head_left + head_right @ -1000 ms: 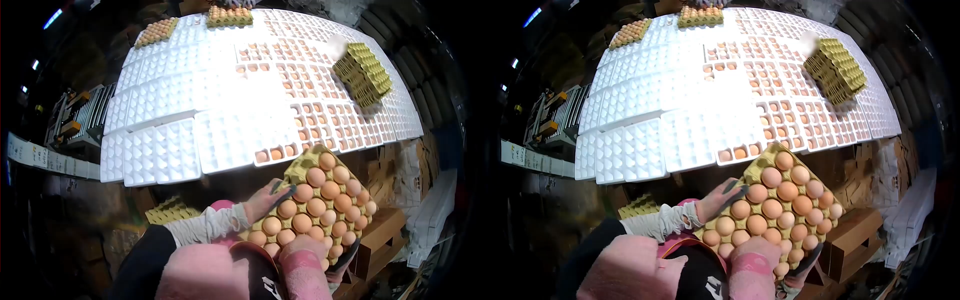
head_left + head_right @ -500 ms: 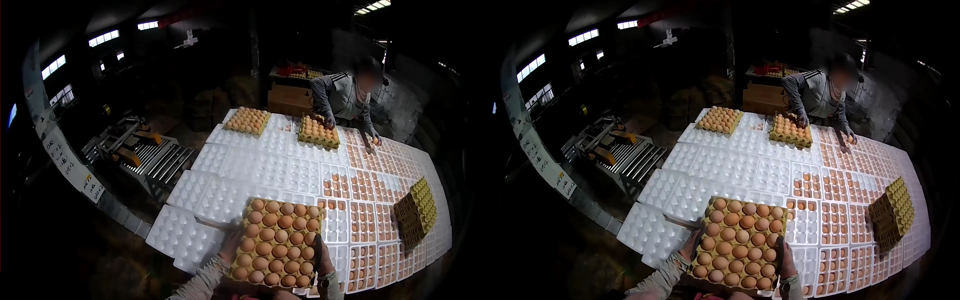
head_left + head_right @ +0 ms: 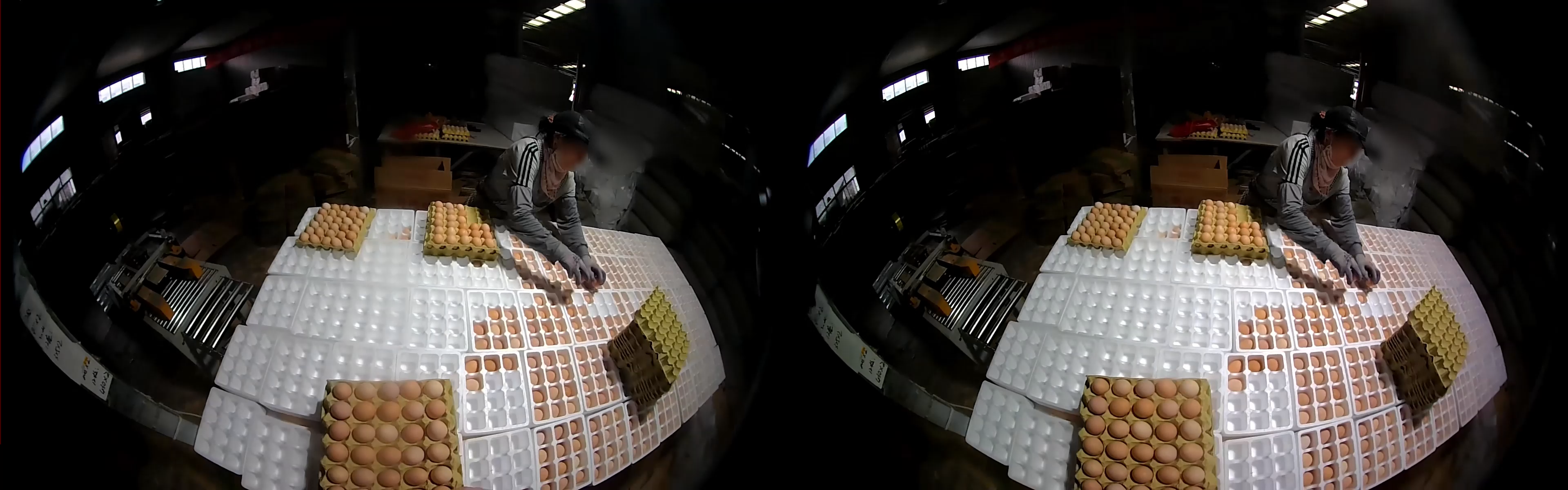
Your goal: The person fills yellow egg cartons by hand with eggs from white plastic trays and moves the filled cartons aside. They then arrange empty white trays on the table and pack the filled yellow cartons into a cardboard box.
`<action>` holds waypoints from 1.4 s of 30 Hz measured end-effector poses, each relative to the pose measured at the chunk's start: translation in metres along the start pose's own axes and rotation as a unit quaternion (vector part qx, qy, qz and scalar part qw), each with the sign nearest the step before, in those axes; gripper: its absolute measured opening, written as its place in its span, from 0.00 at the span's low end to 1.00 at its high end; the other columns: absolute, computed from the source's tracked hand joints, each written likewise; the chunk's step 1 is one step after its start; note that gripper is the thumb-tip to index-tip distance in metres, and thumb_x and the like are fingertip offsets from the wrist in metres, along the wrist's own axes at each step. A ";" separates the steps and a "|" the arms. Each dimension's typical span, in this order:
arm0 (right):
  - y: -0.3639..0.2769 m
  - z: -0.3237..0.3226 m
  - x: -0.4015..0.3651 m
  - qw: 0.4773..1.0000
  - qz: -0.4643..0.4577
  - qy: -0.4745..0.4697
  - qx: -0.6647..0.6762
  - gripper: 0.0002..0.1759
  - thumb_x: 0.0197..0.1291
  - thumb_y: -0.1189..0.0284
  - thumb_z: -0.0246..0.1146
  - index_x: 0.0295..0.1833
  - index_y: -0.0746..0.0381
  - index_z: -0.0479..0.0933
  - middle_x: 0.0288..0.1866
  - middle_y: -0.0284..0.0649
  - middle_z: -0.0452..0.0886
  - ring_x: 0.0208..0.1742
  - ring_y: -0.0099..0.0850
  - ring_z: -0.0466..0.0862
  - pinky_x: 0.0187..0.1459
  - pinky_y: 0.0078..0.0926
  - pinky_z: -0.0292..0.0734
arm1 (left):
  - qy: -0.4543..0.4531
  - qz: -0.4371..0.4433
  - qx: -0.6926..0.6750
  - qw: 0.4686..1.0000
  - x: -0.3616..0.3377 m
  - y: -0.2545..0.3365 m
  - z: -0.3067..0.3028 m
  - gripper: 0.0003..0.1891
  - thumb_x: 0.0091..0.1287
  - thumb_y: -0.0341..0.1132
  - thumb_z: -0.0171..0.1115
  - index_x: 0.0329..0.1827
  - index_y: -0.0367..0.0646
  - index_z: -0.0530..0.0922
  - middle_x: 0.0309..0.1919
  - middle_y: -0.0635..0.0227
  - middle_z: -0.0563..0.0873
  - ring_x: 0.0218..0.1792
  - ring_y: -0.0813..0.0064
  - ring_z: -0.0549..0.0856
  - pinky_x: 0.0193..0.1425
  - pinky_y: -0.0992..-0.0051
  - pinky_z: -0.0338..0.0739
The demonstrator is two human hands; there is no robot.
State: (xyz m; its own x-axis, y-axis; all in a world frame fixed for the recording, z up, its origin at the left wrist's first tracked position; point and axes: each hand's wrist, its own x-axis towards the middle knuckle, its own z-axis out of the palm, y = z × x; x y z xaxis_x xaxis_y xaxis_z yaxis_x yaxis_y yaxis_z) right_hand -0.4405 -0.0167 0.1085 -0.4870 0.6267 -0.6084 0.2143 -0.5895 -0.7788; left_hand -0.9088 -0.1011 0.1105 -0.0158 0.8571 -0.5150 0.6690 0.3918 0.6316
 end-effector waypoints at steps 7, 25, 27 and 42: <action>0.003 0.000 0.066 0.991 -0.079 0.062 -0.094 0.16 0.65 0.67 0.55 0.33 0.66 0.81 0.24 0.40 0.83 0.23 0.26 0.81 0.25 0.23 0.73 | 0.069 0.124 0.041 0.989 0.060 0.055 0.008 0.21 0.70 0.45 0.57 0.58 0.39 0.78 0.46 0.54 0.86 0.49 0.61 0.83 0.58 0.66 0.74; 0.074 0.022 0.085 0.909 -0.126 0.068 -0.391 0.13 0.64 0.65 0.59 0.41 0.63 0.82 0.30 0.39 0.85 0.27 0.27 0.83 0.32 0.26 0.77 | 0.028 0.179 0.077 0.981 0.054 0.079 0.033 0.17 0.67 0.42 0.60 0.54 0.41 0.81 0.43 0.58 0.86 0.44 0.64 0.84 0.52 0.67 0.76; 0.074 0.019 0.082 0.904 -0.126 0.066 -0.404 0.13 0.64 0.65 0.59 0.42 0.63 0.82 0.30 0.39 0.85 0.28 0.27 0.84 0.32 0.26 0.77 | 0.023 0.185 0.078 0.979 0.050 0.079 0.035 0.17 0.67 0.42 0.60 0.53 0.42 0.81 0.42 0.58 0.87 0.44 0.64 0.85 0.52 0.67 0.77; 0.082 0.005 0.060 0.833 -0.160 0.005 -0.529 0.14 0.63 0.64 0.62 0.49 0.61 0.83 0.35 0.39 0.87 0.31 0.27 0.85 0.38 0.28 0.80 | -0.229 0.221 0.135 0.938 -0.004 0.066 0.084 0.14 0.64 0.40 0.62 0.50 0.44 0.82 0.39 0.61 0.87 0.40 0.66 0.86 0.47 0.68 0.78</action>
State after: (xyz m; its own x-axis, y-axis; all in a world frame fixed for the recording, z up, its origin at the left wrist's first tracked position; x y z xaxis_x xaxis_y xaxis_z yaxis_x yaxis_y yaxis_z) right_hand -0.4565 -0.0301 0.0087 -0.6571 0.6728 -0.3400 0.7034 0.3850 -0.5975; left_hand -0.8019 -0.1062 0.1055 0.5875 0.6578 -0.4714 0.6999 -0.1206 0.7039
